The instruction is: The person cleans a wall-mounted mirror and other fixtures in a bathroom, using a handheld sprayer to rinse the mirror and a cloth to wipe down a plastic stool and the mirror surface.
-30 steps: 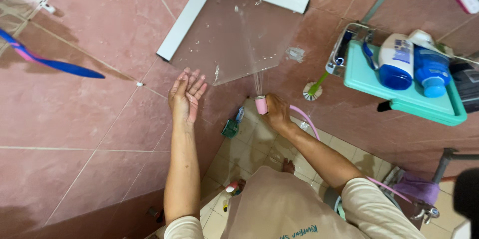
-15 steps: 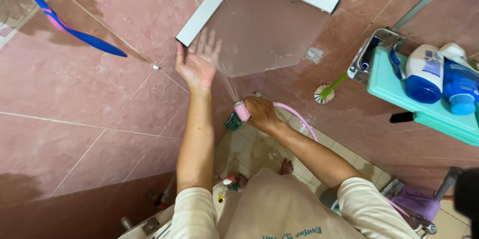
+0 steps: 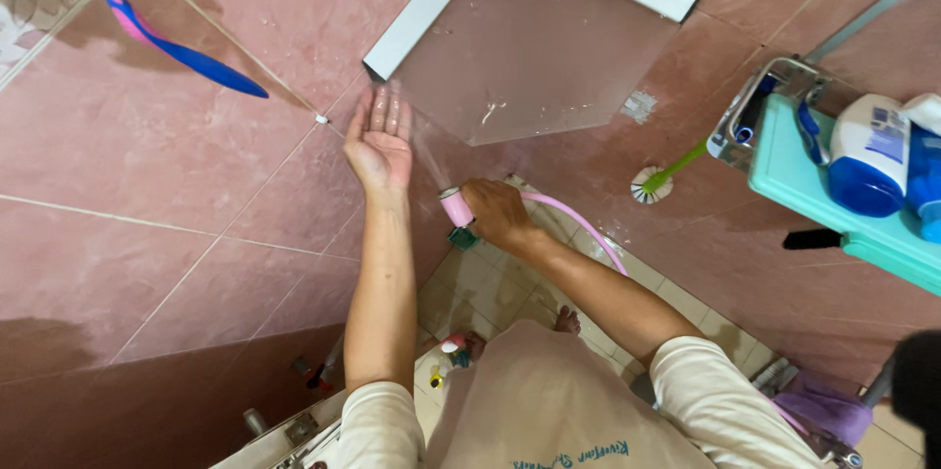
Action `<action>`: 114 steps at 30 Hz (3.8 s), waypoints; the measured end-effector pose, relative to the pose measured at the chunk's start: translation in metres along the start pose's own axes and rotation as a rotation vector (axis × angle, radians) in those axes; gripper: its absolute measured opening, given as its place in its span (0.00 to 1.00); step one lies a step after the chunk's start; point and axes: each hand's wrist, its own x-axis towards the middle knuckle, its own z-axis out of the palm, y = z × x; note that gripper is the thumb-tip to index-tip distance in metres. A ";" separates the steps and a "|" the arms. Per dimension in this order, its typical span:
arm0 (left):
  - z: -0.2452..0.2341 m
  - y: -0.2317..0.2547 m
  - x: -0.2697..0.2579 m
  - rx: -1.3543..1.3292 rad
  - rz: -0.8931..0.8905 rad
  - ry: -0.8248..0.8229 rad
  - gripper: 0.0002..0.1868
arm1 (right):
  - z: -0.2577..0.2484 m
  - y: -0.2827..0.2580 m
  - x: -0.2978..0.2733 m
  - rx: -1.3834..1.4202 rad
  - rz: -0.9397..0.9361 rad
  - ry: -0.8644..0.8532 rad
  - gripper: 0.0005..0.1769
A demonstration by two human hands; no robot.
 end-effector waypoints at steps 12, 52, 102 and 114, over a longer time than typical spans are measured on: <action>0.052 -0.048 -0.062 0.353 -0.337 -0.277 0.32 | -0.049 0.008 -0.085 -0.241 0.143 0.268 0.19; 0.049 -0.031 -0.110 1.890 0.775 -0.537 0.38 | -0.082 0.053 -0.056 -0.309 0.163 0.170 0.17; -0.051 -0.052 -0.122 1.987 0.221 -0.209 0.13 | -0.081 -0.001 -0.142 0.201 0.782 -0.165 0.24; -0.041 -0.078 -0.140 1.949 0.121 -0.322 0.20 | -0.102 0.027 -0.248 0.117 0.800 0.117 0.53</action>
